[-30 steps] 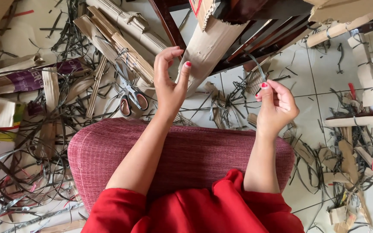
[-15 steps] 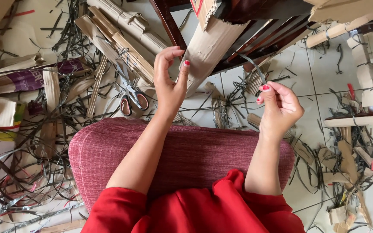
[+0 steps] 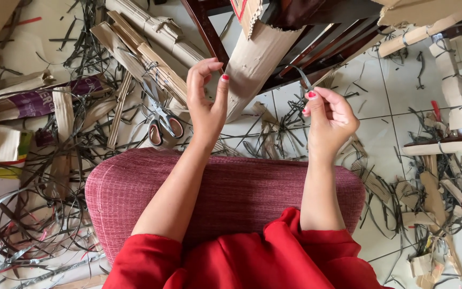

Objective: Securing cardboard tubes together by wrapping and twisting thin wire around them.

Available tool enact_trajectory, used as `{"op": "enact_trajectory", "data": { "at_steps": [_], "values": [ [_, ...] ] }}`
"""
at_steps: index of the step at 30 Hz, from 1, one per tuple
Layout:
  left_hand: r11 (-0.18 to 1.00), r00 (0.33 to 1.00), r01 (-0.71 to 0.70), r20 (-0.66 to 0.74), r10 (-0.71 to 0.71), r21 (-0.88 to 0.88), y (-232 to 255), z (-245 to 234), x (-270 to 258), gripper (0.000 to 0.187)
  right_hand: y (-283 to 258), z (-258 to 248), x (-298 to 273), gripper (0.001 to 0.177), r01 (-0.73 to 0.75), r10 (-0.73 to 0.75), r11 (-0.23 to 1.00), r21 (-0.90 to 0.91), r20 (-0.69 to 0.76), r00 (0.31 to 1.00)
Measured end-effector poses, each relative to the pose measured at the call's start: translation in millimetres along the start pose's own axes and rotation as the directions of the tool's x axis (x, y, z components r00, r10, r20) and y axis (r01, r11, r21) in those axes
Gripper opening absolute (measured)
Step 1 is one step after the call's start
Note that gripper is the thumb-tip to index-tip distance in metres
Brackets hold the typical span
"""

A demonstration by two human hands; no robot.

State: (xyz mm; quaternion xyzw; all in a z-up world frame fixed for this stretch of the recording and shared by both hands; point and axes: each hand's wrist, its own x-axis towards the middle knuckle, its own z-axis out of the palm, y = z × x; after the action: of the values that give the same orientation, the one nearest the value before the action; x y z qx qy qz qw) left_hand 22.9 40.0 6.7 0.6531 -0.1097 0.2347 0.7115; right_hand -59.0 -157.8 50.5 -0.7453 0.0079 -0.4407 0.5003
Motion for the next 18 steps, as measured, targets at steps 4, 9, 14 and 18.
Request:
{"op": "enact_trajectory", "data": {
  "at_steps": [4, 9, 14, 18],
  "values": [
    [1.0, 1.0, 0.023, -0.011, -0.023, -0.016, -3, 1, 1, 0.015, 5, -8, 4, 0.005, -0.011, 0.01, 1.0, 0.006, 0.011, 1.0],
    [0.999, 0.999, 0.041, -0.01, -0.041, -0.02, -1, 1, 1, 0.015, 5, -5, 8, 0.006, -0.012, 0.012, 0.999, 0.042, -0.002, 1.0],
    [0.997, 0.997, 0.071, -0.019, -0.071, -0.036, 1, -2, 3, 0.014, 19, 11, 15, 0.007, -0.03, 0.029, 0.996, 0.078, 0.004, 1.0],
    [0.989, 0.991, 0.127, -0.04, -0.13, -0.079, -6, -3, 4, 0.015, 40, 22, 19, 0.007, -0.137, 0.141, 0.979, 0.15, -0.015, 0.99]
  ]
}}
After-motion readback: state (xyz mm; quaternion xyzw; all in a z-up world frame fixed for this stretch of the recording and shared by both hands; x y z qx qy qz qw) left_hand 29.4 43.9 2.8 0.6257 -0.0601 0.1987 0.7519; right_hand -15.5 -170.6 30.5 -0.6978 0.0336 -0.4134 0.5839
